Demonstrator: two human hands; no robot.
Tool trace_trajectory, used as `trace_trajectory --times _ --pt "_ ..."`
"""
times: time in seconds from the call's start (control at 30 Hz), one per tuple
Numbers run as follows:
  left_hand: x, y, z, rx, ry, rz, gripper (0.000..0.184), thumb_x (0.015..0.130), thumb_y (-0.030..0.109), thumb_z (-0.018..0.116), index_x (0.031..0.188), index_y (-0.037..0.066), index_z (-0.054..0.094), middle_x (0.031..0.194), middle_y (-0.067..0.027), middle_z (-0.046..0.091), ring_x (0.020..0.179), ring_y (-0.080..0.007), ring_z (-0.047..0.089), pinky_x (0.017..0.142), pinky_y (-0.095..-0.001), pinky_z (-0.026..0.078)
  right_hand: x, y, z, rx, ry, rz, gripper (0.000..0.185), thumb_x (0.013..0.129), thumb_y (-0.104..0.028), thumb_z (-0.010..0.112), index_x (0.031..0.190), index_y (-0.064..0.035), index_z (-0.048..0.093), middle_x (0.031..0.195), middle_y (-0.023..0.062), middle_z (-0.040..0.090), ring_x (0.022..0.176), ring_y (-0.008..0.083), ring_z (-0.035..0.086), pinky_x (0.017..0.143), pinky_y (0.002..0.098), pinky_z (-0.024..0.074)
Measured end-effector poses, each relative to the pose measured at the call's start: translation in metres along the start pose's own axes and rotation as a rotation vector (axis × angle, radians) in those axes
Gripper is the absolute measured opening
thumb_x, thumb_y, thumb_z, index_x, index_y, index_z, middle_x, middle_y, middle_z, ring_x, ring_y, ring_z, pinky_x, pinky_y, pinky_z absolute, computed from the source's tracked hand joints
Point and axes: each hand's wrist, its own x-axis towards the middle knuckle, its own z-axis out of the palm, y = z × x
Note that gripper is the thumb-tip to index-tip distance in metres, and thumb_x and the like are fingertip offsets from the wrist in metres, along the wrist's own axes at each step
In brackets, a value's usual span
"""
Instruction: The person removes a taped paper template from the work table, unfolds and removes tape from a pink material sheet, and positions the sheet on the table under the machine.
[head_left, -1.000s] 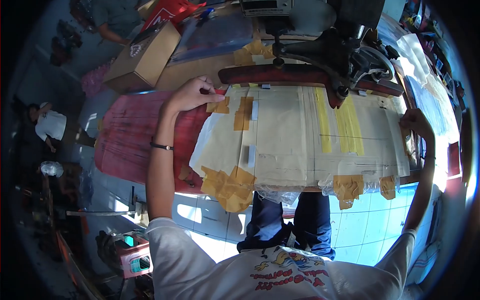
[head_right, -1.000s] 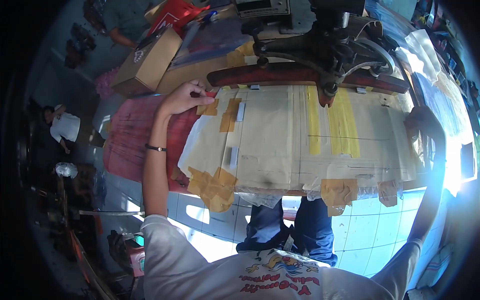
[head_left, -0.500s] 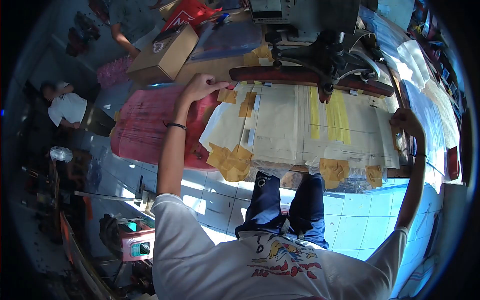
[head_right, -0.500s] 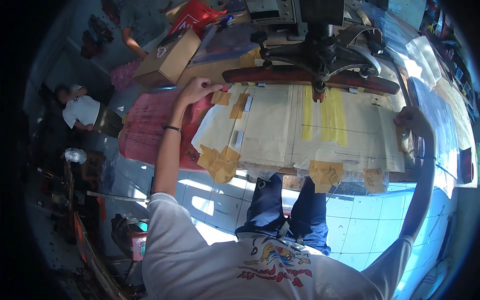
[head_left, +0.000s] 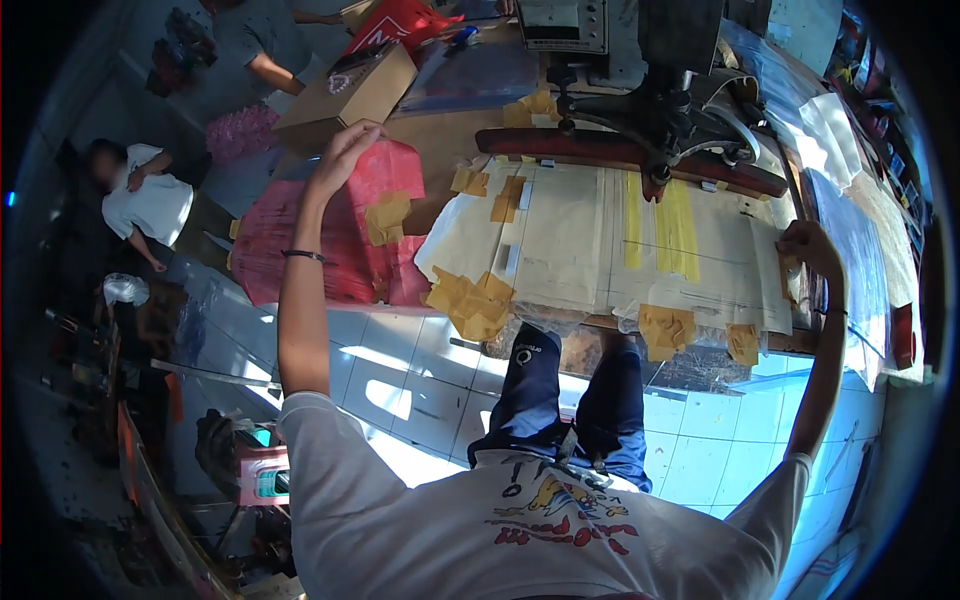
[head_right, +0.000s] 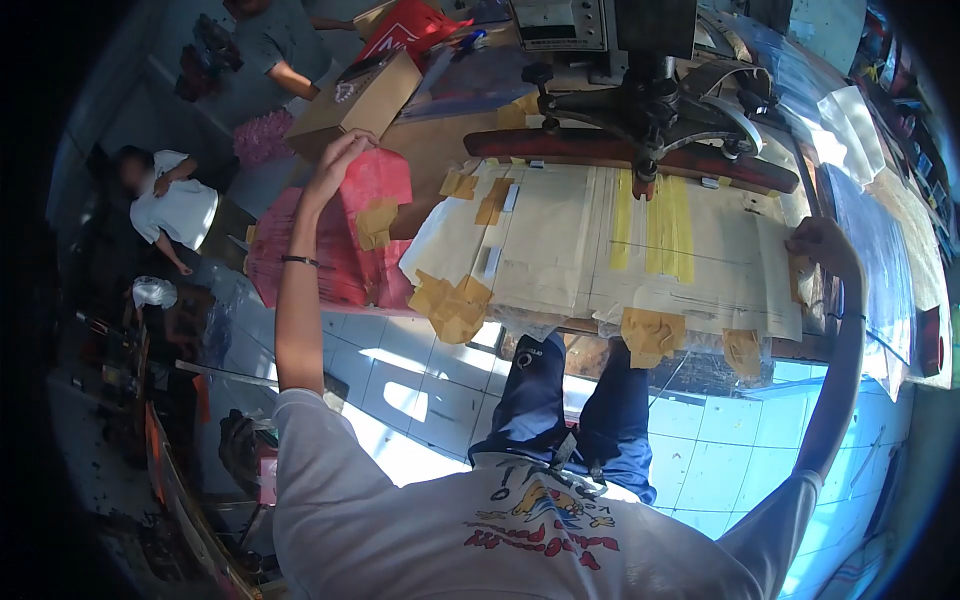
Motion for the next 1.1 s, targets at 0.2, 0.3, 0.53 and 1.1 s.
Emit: trace_trajectory --times 0.2,0.3,0.53,1.1 --pt "-0.015 -0.023 -0.013 -0.723 0.043 -0.248 0.053 0.099 0.042 0.038 0.056 0.011 0.044 0.055 0.0005 0.042 0.055 -0.0124 0.038 0.061 -0.0267 0.033 -0.009 -0.043 0.001 -0.265 0.022 0.081 0.022 0.077 -0.021 0.076 0.075 -0.0035 0.063 0.065 0.004 0.06 0.062 0.0123 0.059 0.053 0.0283 0.0438" --pt "-0.023 -0.028 -0.011 -1.065 0.081 -0.111 0.064 0.1 0.049 0.03 0.045 0.015 0.031 0.046 0.0013 0.027 0.05 -0.0126 0.026 0.058 -0.0281 0.025 -0.012 -0.027 0.001 -0.479 0.127 -0.062 0.023 0.075 -0.022 0.077 0.076 -0.004 0.063 0.064 0.0071 0.06 0.059 0.017 0.06 0.054 0.0323 0.0441" --pt "-0.047 -0.01 -0.047 -1.339 0.081 0.274 0.07 0.096 0.061 0.02 0.046 0.014 0.026 0.048 0.0025 0.022 0.055 -0.0131 0.02 0.066 -0.0295 0.025 -0.04 -0.221 0.087 -0.507 0.199 -0.331 0.013 0.08 -0.013 0.07 0.08 -0.0028 0.061 0.072 0.0076 0.062 0.067 0.0201 0.061 0.063 0.0325 0.0468" --pt "-0.092 0.037 -0.07 -1.008 0.153 0.297 0.064 0.101 0.048 0.023 0.048 0.012 0.03 0.048 0.0021 0.025 0.055 -0.0132 0.022 0.064 -0.0307 0.024 0.122 -0.331 0.348 -0.731 -0.148 -0.848 0.092 0.089 -0.069 0.03 0.138 0.01 0.031 0.145 0.0268 0.03 0.138 0.0381 0.025 0.114 0.0462 0.0217"
